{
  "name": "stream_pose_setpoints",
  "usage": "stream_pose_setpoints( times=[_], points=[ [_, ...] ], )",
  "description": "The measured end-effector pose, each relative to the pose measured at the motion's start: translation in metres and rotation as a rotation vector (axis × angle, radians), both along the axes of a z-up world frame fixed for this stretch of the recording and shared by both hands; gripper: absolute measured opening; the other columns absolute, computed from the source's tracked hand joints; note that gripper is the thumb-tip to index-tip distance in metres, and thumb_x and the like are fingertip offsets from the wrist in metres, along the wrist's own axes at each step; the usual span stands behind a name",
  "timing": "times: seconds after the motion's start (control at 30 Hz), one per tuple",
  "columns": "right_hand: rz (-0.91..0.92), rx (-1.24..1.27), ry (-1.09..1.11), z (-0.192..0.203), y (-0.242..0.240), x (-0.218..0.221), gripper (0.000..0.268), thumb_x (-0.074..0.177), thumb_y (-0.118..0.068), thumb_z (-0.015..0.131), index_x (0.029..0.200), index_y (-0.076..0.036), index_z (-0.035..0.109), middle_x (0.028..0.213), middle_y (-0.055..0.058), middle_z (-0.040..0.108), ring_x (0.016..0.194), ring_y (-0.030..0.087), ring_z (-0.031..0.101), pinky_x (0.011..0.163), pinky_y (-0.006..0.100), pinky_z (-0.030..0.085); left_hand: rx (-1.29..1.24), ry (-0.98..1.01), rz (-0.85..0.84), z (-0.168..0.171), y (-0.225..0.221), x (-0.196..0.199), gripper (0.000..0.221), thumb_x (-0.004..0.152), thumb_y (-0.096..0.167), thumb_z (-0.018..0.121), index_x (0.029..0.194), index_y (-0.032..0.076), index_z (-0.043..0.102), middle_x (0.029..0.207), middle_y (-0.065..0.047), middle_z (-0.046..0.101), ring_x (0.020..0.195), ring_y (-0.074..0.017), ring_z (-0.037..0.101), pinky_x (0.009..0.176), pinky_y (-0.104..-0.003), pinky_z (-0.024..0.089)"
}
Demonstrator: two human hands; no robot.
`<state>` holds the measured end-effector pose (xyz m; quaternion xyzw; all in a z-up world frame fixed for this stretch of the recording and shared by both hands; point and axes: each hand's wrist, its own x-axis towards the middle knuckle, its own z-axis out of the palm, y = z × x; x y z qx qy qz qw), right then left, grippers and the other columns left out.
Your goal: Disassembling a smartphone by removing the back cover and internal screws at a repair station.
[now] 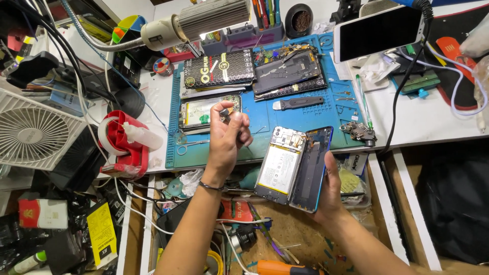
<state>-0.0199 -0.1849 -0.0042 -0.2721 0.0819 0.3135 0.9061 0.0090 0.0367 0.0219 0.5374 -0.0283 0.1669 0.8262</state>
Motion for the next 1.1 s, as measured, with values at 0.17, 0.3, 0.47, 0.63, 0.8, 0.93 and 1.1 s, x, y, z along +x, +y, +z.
stream_pose_setpoints(
  times=[0.17,0.3,0.47,0.63,0.8,0.93,1.1],
  points=[
    [0.037,0.087,-0.074,-0.004,-0.001,0.0,0.078,0.088,-0.077,0.044,0.143,-0.022,0.053,0.12,0.009,0.066,0.104,0.026,0.068,0.095,0.052,0.056,0.152,0.327,0.049,0.0,0.04,-0.017,0.025,0.105,0.015,0.058,0.121,0.014,0.039,0.071,-0.004,0.049,0.044,-0.0068,0.037,0.035,-0.02,0.034],
    [0.019,0.117,-0.062,-0.011,0.0,0.002,0.075,0.09,-0.075,0.045,0.144,-0.023,0.053,0.124,0.008,0.066,0.105,0.027,0.069,0.093,0.052,0.058,0.24,0.481,0.075,-0.01,0.059,-0.03,0.015,0.107,0.017,0.054,0.116,0.012,0.044,0.066,-0.006,0.048,0.041,-0.0074,0.035,0.031,-0.02,0.031],
    [0.024,0.118,-0.105,-0.009,0.001,0.001,0.076,0.09,-0.076,0.046,0.144,-0.023,0.053,0.123,0.008,0.067,0.102,0.025,0.071,0.09,0.049,0.06,0.439,0.631,0.113,-0.022,0.078,-0.036,0.015,0.101,0.016,0.062,0.11,0.005,0.057,0.061,-0.012,0.056,0.039,-0.0094,0.042,0.031,-0.023,0.034],
    [-0.008,0.101,-0.056,-0.015,0.0,0.004,0.074,0.091,-0.073,0.046,0.144,-0.023,0.055,0.129,0.01,0.067,0.107,0.029,0.07,0.093,0.053,0.057,0.892,0.65,0.216,-0.012,0.09,-0.04,0.012,0.091,0.023,0.074,0.088,0.012,0.074,0.05,-0.003,0.063,0.04,-0.0118,0.053,0.042,-0.024,0.04],
    [-0.021,0.058,-0.04,-0.02,-0.002,0.003,0.077,0.089,-0.074,0.046,0.145,-0.021,0.054,0.129,0.011,0.066,0.106,0.03,0.068,0.095,0.055,0.055,1.038,0.653,0.246,-0.016,0.078,-0.045,0.008,0.085,0.026,0.079,0.08,0.02,0.078,0.048,0.001,0.063,0.046,-0.0138,0.054,0.052,-0.025,0.045],
    [-0.025,0.047,-0.038,-0.024,-0.003,0.005,0.079,0.089,-0.073,0.044,0.148,-0.02,0.051,0.132,0.011,0.064,0.108,0.031,0.067,0.097,0.057,0.053,1.29,0.516,0.277,-0.014,0.07,-0.049,0.012,0.088,0.021,0.075,0.078,0.015,0.072,0.056,-0.006,0.067,0.062,-0.0321,0.066,0.065,-0.037,0.052],
    [-0.023,0.053,-0.041,-0.02,-0.003,0.006,0.078,0.089,-0.073,0.045,0.147,-0.021,0.052,0.13,0.011,0.065,0.107,0.029,0.067,0.096,0.055,0.054,1.738,0.483,0.297,-0.001,0.059,-0.059,0.006,0.091,0.016,0.069,0.096,0.018,0.071,0.07,-0.005,0.073,0.071,-0.0306,0.074,0.068,-0.041,0.058]
  ],
)
